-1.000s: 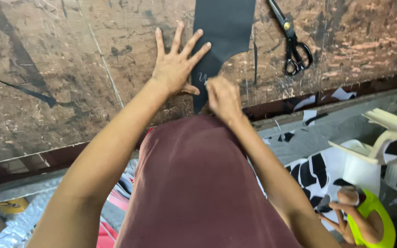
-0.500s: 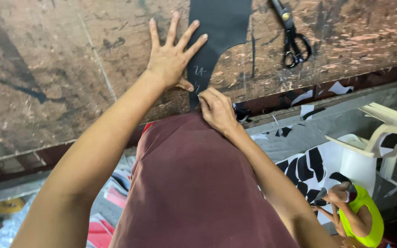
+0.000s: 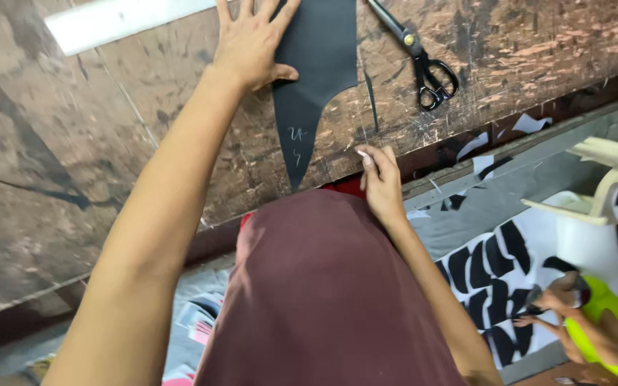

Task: The person places a paper pattern on a black fabric sheet, aligns it with a metal ruler, and uses shears to cut the fabric along the pattern edges. After cutting, the person removes the pattern and scrap pieces, then marks the cut fabric with chalk.

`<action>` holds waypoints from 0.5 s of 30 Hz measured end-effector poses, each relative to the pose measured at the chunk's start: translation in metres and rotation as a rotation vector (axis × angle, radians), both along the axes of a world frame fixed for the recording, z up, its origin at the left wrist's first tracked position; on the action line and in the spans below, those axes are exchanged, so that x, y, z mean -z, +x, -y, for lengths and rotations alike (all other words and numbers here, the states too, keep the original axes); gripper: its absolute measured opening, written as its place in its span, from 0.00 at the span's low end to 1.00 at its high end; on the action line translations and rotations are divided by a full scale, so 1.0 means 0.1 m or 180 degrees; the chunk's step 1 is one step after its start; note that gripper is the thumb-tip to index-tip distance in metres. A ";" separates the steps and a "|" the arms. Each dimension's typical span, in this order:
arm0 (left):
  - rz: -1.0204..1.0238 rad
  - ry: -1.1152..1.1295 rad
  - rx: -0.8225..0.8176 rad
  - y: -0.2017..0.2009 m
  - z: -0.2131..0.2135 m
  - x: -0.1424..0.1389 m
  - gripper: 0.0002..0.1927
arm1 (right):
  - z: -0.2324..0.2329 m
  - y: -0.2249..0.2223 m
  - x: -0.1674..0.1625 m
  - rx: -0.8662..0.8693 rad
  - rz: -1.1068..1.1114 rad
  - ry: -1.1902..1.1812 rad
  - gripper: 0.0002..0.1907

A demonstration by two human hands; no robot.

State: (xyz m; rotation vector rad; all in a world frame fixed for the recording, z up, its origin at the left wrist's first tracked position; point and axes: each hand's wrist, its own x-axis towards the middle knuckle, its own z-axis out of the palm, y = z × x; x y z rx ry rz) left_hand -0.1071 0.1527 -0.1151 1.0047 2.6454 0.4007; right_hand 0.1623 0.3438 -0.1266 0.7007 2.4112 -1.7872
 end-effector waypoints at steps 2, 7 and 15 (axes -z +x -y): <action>0.0048 -0.0018 0.0115 -0.13 -0.10 -0.05 0.65 | -0.07 0.02 -0.04 -0.0061 0.0108 0.0054 0.11; -0.0438 0.0055 0.0369 -0.14 -0.27 0.03 0.50 | -0.37 -0.03 -0.09 0.0545 0.0086 0.0167 0.11; 0.0002 0.1885 -0.0317 -0.68 -0.55 -0.57 0.17 | -0.67 -0.06 -0.12 0.1327 0.0033 -0.0057 0.12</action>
